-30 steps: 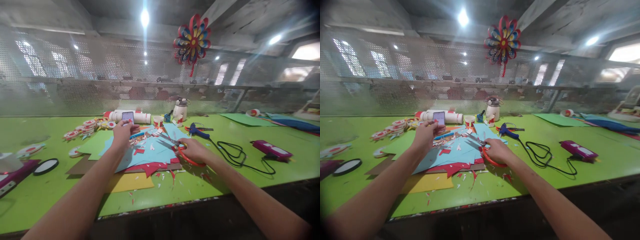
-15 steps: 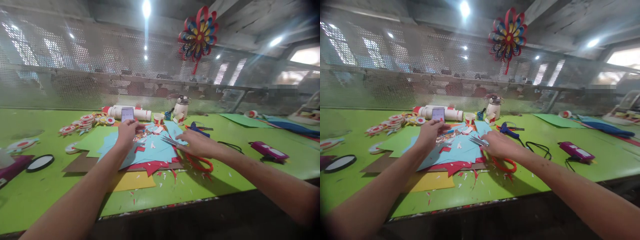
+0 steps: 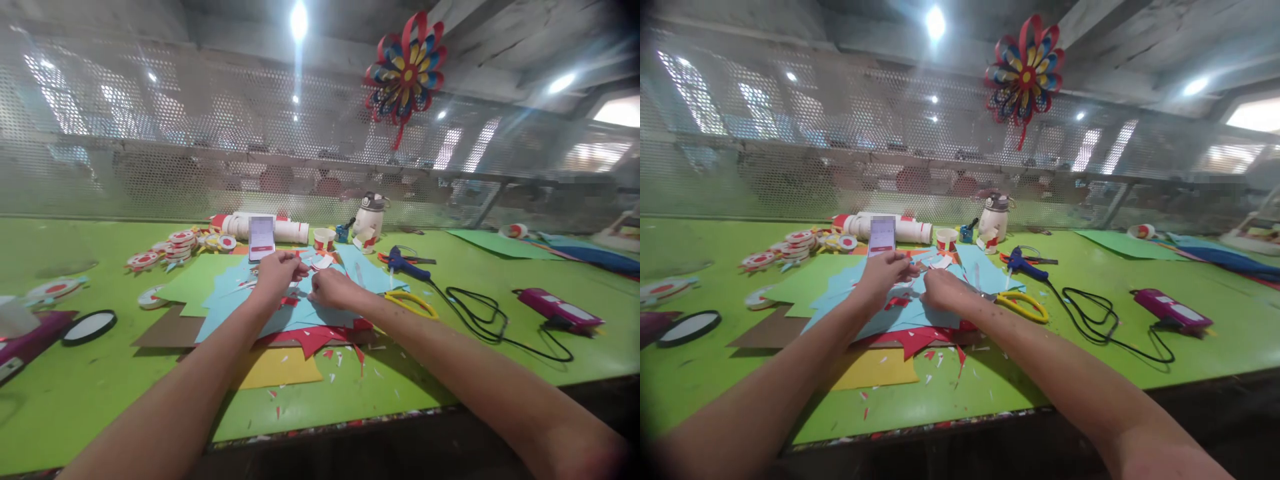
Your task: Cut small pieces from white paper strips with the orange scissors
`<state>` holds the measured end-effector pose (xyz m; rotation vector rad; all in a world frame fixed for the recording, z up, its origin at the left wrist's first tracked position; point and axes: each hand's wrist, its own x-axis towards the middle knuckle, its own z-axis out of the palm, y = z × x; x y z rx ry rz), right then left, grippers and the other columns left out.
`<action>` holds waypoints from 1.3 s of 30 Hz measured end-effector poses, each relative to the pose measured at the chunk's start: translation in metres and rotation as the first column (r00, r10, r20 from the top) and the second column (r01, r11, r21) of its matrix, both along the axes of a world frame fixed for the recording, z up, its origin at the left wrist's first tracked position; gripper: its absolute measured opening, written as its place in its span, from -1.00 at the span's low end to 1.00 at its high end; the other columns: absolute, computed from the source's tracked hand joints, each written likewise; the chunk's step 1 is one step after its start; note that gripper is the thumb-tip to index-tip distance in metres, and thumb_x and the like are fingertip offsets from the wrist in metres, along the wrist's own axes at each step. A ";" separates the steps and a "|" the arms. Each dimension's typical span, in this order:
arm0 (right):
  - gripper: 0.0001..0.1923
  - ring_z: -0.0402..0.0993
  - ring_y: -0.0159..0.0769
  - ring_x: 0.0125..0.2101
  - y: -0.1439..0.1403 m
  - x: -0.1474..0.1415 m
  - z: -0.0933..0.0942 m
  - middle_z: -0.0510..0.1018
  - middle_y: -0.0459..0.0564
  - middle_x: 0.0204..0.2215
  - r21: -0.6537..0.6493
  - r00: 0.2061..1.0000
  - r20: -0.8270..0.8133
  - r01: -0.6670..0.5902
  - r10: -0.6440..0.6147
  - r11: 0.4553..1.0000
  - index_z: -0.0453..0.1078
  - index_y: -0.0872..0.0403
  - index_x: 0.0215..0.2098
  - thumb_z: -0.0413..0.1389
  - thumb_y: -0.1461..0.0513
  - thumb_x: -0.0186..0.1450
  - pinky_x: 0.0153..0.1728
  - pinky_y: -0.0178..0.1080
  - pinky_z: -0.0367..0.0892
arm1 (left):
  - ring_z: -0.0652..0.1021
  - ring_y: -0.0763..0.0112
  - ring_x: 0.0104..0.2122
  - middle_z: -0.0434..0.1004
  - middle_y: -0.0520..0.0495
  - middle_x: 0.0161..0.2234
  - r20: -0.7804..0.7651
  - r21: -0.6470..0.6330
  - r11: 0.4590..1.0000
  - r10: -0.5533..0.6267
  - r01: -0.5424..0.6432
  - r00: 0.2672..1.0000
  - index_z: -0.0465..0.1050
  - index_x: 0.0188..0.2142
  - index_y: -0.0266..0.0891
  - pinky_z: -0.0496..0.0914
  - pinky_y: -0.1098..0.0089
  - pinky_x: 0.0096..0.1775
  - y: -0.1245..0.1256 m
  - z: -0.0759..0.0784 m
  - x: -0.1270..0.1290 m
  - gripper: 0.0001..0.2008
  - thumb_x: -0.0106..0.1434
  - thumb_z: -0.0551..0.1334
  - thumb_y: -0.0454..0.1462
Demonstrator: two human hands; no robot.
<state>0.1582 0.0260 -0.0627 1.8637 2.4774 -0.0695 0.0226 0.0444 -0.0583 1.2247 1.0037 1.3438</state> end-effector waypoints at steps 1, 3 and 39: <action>-0.74 0.45 -0.20 -0.15 0.002 0.000 -0.002 0.45 0.05 -0.05 -0.020 1.000 -0.023 0.003 -0.004 1.000 0.34 0.11 -0.02 0.08 0.20 0.34 -0.17 -0.07 0.40 | 0.55 0.36 -0.58 0.55 -0.12 -0.61 -0.012 0.000 1.000 -0.003 0.003 1.000 0.36 -0.50 -0.32 0.40 0.41 -0.49 0.000 0.000 0.000 -0.93 0.07 0.19 -0.45; -0.75 0.46 -0.20 -0.15 0.006 0.001 -0.004 0.45 0.04 -0.05 -0.059 0.997 -0.079 0.006 -0.010 0.998 0.35 0.11 -0.03 0.07 0.20 0.34 -0.17 -0.08 0.40 | 0.55 0.37 -0.58 0.55 -0.12 -0.61 -0.031 0.001 1.000 -0.003 0.003 1.000 0.37 -0.50 -0.32 0.39 0.42 -0.50 0.000 -0.001 0.001 -0.94 0.06 0.20 -0.44; -0.81 0.49 -0.36 -0.40 0.003 0.014 0.004 0.51 -0.04 -0.27 -0.040 0.422 -0.903 0.105 -0.081 0.994 0.37 0.16 -0.12 0.08 0.22 0.34 -0.41 -0.25 0.45 | 0.57 0.40 -0.45 0.59 -0.18 -0.39 0.151 -0.185 0.945 -0.243 0.269 0.958 0.52 -0.41 -0.33 0.41 0.47 -0.43 -0.019 -0.006 0.014 -0.85 0.05 0.32 -0.26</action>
